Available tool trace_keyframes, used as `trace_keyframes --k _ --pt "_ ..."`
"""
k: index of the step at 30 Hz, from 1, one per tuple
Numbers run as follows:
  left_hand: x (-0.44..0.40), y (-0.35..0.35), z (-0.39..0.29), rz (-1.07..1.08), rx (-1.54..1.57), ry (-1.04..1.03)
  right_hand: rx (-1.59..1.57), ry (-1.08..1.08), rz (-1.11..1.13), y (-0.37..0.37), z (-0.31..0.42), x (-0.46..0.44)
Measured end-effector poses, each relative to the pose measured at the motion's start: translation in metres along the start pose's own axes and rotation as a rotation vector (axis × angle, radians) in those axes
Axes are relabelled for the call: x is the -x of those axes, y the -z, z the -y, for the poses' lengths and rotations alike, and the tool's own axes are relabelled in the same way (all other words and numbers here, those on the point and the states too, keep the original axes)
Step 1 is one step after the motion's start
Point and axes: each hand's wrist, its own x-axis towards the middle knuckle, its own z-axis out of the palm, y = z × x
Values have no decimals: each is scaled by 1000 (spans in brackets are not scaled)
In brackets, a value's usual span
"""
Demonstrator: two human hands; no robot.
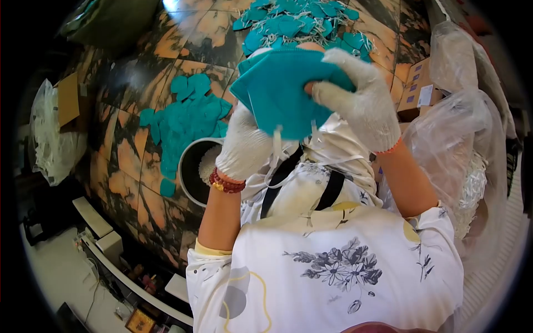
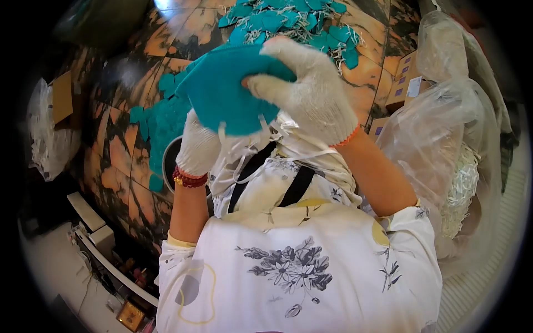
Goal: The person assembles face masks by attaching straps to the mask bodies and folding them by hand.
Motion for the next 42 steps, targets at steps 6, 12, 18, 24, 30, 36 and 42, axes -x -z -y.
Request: trace_keyframes --k 6,12,18,24,30,36,42 --pt "1 23 5 -26 -593 51 131 200 -298 19 27 -11" --pt "7 48 -16 -204 -547 193 326 347 -421 25 43 -15" --pt "4 83 -25 -714 -327 -38 329 356 -271 34 29 -18" --pt "-11 25 -31 -192 -60 -226 -50 184 -76 21 48 -18" --pt "-36 -25 -17 -28 575 -96 -525 272 -256 21 1 -27" --pt "-36 -31 -13 -15 602 -35 -614 -119 -235 -24 -13 -2" --pt "-36 -33 -22 -91 781 -34 -574 -241 -85 -31 -12 -6"
